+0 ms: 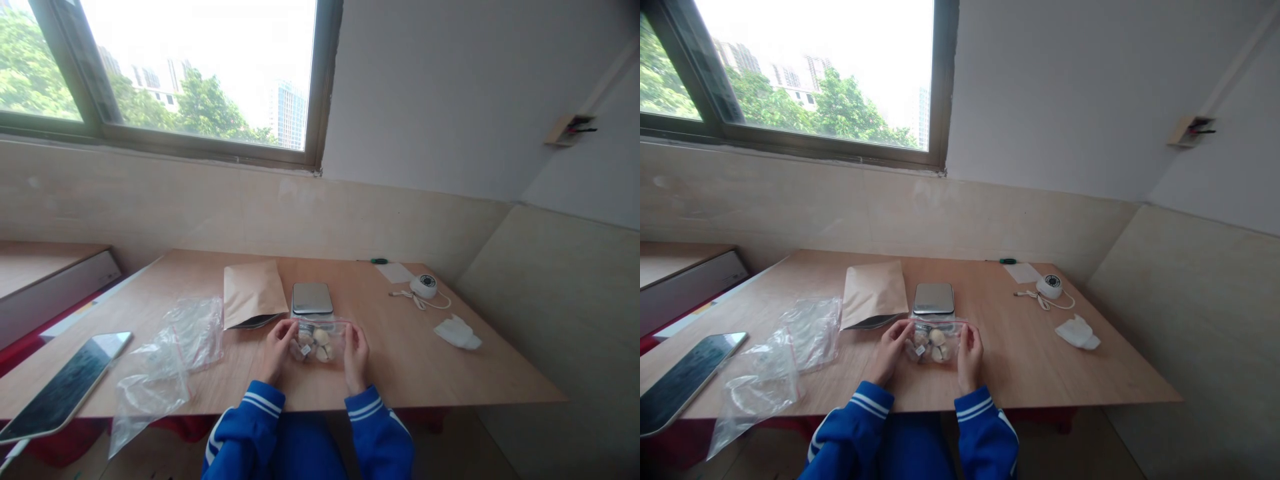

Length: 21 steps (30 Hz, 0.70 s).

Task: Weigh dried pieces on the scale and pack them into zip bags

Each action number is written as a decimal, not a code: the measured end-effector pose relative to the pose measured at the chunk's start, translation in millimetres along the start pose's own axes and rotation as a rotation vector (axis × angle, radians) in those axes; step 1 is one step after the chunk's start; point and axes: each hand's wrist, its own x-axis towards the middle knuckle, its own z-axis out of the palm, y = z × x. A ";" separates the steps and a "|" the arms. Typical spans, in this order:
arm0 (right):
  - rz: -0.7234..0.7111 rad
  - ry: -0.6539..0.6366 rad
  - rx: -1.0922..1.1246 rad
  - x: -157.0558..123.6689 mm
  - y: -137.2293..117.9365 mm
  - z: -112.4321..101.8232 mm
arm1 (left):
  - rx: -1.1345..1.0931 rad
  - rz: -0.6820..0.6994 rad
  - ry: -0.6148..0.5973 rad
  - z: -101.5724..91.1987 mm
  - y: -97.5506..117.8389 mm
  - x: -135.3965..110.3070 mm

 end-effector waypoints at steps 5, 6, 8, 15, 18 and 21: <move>0.023 -0.077 -0.038 -2.6 -7.8 1.7 | 0.014 0.019 0.021 0.2 2.1 -1.5; 0.020 -0.097 -0.052 -3.1 -8.6 1.7 | 0.011 0.029 0.021 -0.1 1.7 -1.5; 0.012 -0.117 -0.063 -3.5 -8.6 1.4 | 0.007 0.040 0.012 -1.0 0.2 -1.2; -0.014 -0.108 -0.012 -1.4 -0.8 -1.6 | 0.025 0.039 0.018 -5.7 -8.0 0.7; 0.002 -0.100 0.005 -1.7 -0.4 -1.8 | 0.040 0.046 0.036 -7.0 -10.4 1.1; 0.023 -0.105 0.035 -3.3 -4.3 -0.6 | 0.044 0.053 0.052 -7.4 -10.0 0.5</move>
